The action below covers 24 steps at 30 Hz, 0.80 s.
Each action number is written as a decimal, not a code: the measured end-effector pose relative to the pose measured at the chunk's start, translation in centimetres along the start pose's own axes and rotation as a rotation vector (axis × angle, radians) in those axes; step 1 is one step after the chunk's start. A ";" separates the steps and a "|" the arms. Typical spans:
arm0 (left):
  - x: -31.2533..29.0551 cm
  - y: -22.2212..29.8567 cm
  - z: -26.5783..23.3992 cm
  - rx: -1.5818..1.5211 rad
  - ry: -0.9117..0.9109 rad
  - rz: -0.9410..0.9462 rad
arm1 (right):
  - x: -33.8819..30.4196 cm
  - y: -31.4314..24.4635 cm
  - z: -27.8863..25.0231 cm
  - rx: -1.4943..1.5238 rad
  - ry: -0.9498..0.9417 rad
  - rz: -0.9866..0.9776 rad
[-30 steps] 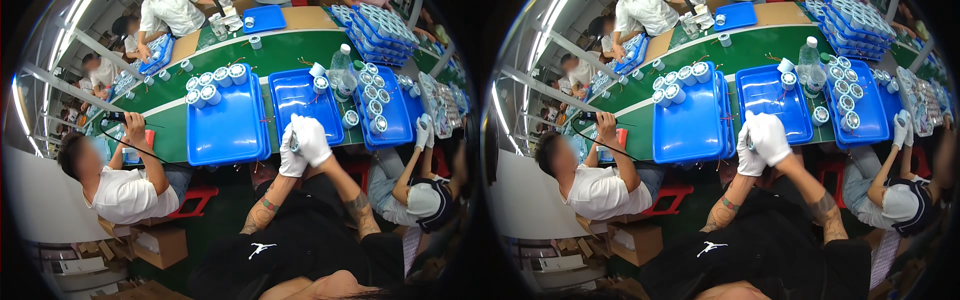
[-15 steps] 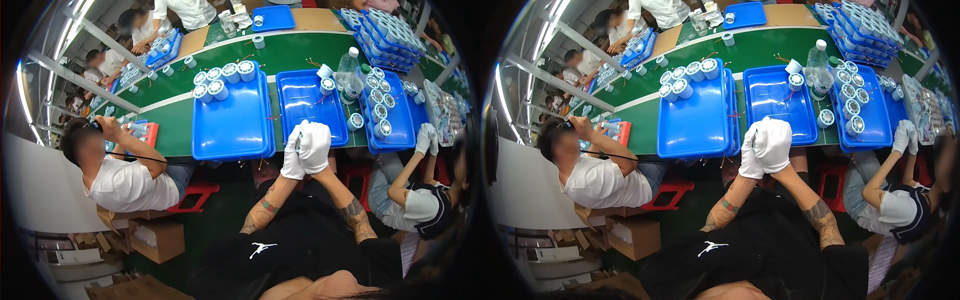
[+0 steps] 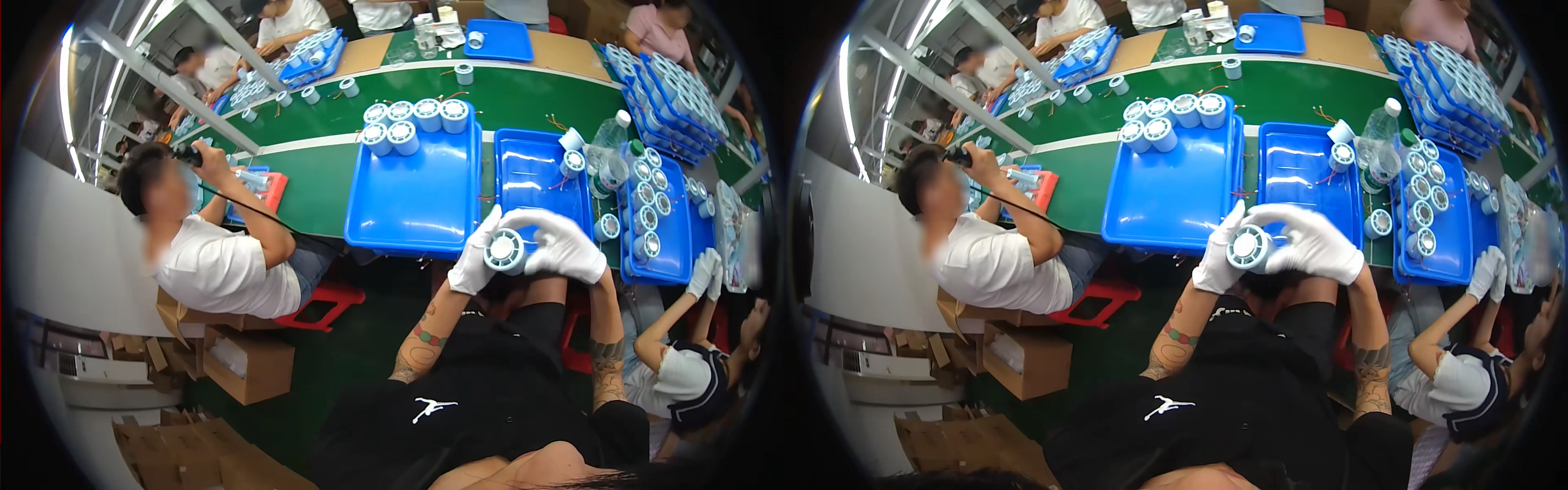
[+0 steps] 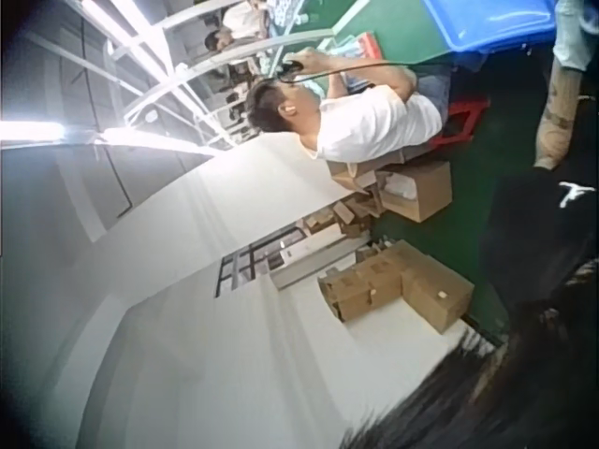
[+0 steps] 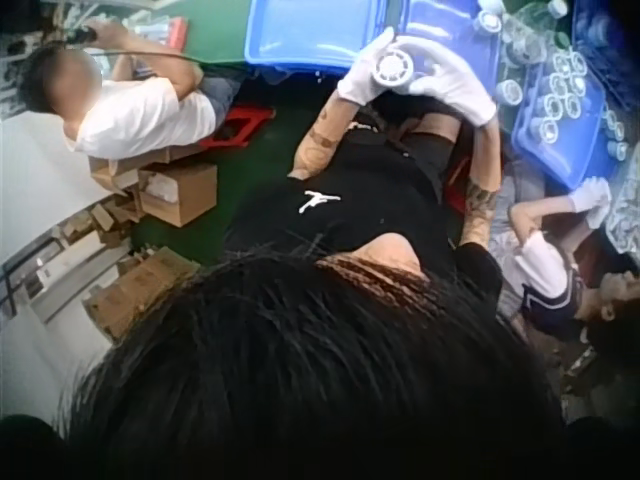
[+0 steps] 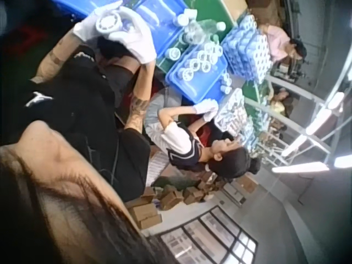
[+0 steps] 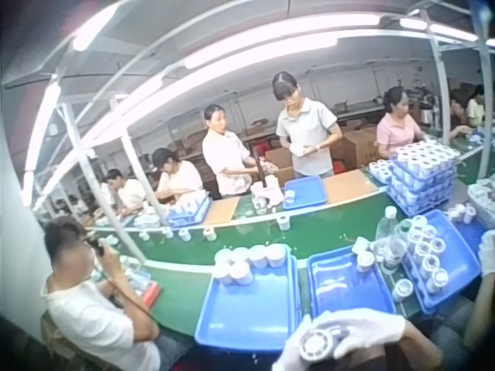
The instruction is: Sorting and placing electronic components into blue trays on a factory assembly line.
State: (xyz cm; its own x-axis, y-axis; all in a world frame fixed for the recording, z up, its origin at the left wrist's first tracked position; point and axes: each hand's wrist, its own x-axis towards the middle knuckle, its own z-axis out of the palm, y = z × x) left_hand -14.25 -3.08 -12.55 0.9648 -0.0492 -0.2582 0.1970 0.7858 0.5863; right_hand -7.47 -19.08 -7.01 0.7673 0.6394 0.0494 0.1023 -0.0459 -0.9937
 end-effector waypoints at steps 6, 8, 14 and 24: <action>0.0 5.2 -1.0 -0.146 0.091 0.091 | 3.8 -1.5 4.4 -0.372 -0.097 -0.424; -0.5 6.4 -2.6 -0.349 0.011 0.222 | 6.0 -1.1 6.1 -0.323 0.103 -0.474; -3.3 4.9 -5.8 0.703 0.428 0.668 | 17.2 4.8 10.4 -0.375 0.492 -0.232; -4.3 4.9 -5.1 0.935 0.407 0.623 | 24.6 11.0 14.5 -0.294 0.534 -0.253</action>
State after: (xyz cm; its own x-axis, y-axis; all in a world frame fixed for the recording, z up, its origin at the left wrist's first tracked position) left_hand -18.32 4.19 -12.49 0.8464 0.5129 0.1432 -0.0720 -0.1562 0.9851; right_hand 3.31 7.26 -18.23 0.8978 0.1924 0.3960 0.4310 -0.2000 -0.8799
